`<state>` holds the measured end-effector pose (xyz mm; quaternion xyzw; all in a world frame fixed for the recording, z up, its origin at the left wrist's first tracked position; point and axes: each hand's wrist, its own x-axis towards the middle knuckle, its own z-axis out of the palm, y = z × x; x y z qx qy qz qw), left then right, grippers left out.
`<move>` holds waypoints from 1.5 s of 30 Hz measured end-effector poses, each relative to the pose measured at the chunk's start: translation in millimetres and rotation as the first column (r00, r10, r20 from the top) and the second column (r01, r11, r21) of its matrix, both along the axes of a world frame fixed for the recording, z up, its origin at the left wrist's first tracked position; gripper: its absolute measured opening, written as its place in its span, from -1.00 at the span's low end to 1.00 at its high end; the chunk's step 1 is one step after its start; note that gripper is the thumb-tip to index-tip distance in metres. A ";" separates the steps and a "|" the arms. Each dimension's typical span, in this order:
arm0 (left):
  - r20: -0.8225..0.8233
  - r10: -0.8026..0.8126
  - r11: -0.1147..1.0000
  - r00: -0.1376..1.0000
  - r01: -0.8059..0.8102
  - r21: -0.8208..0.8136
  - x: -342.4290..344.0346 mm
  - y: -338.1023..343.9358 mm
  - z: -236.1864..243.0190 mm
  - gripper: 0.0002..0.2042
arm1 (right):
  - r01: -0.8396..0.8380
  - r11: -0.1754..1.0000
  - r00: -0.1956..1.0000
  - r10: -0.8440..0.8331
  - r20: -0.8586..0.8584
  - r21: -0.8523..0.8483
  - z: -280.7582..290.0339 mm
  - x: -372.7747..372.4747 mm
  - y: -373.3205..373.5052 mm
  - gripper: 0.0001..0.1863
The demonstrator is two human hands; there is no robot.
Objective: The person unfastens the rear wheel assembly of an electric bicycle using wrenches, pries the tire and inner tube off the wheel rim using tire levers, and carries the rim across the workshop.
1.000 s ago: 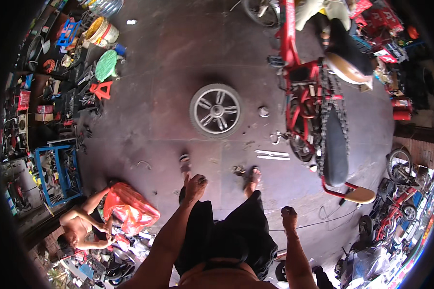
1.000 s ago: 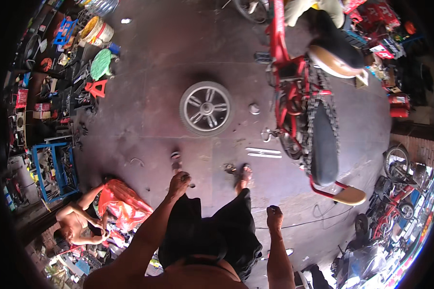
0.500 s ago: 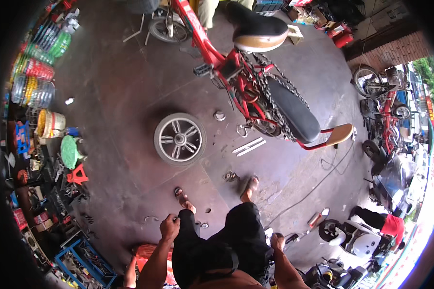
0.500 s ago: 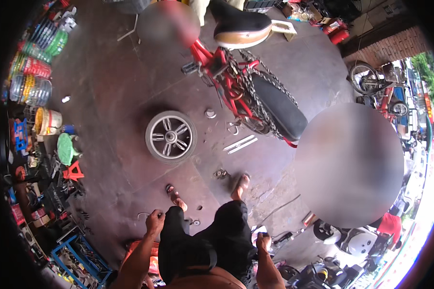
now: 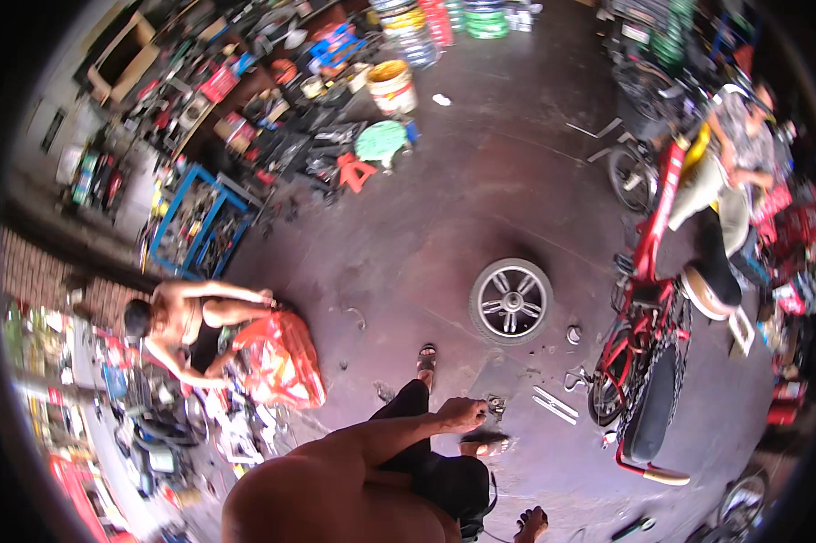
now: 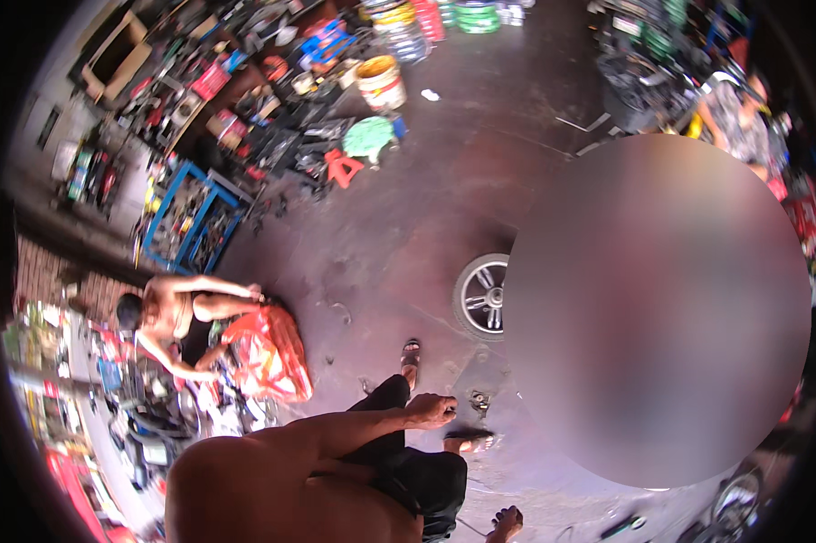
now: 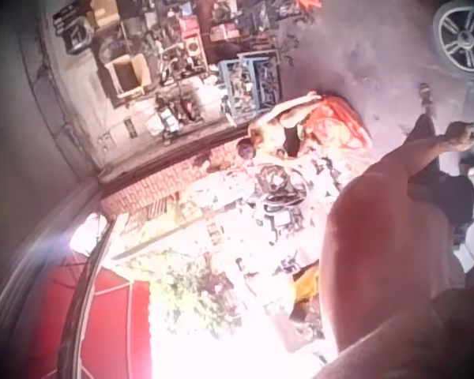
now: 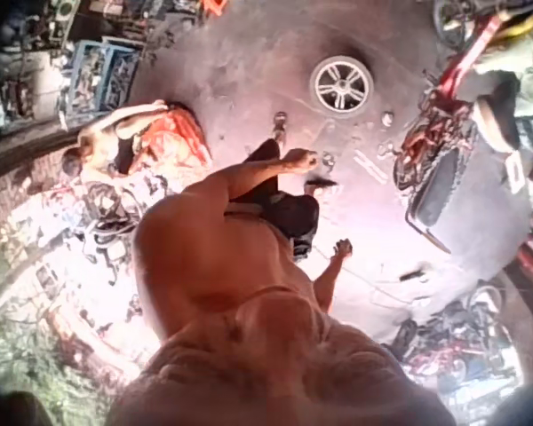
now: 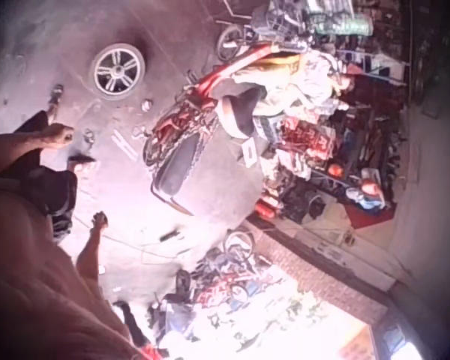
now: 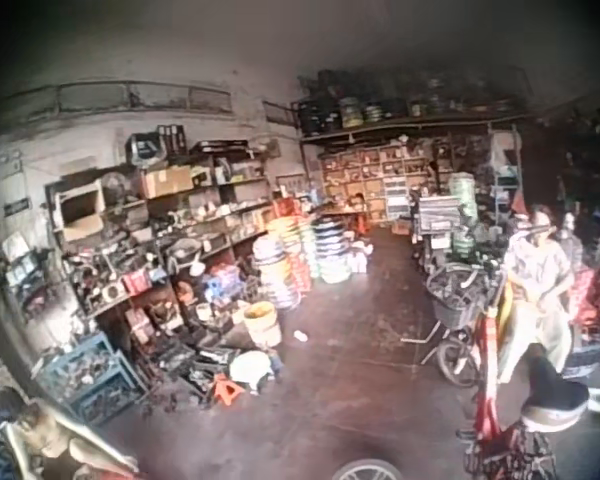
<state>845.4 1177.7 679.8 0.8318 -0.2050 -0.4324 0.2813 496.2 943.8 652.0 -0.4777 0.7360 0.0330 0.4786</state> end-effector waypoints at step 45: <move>-0.311 0.887 0.412 0.343 -0.891 0.193 234.2 475.2 -152.0 -0.86 | -0.443 0.871 0.863 0.478 -0.162 0.212 -30.2 344.5 261.5 -0.67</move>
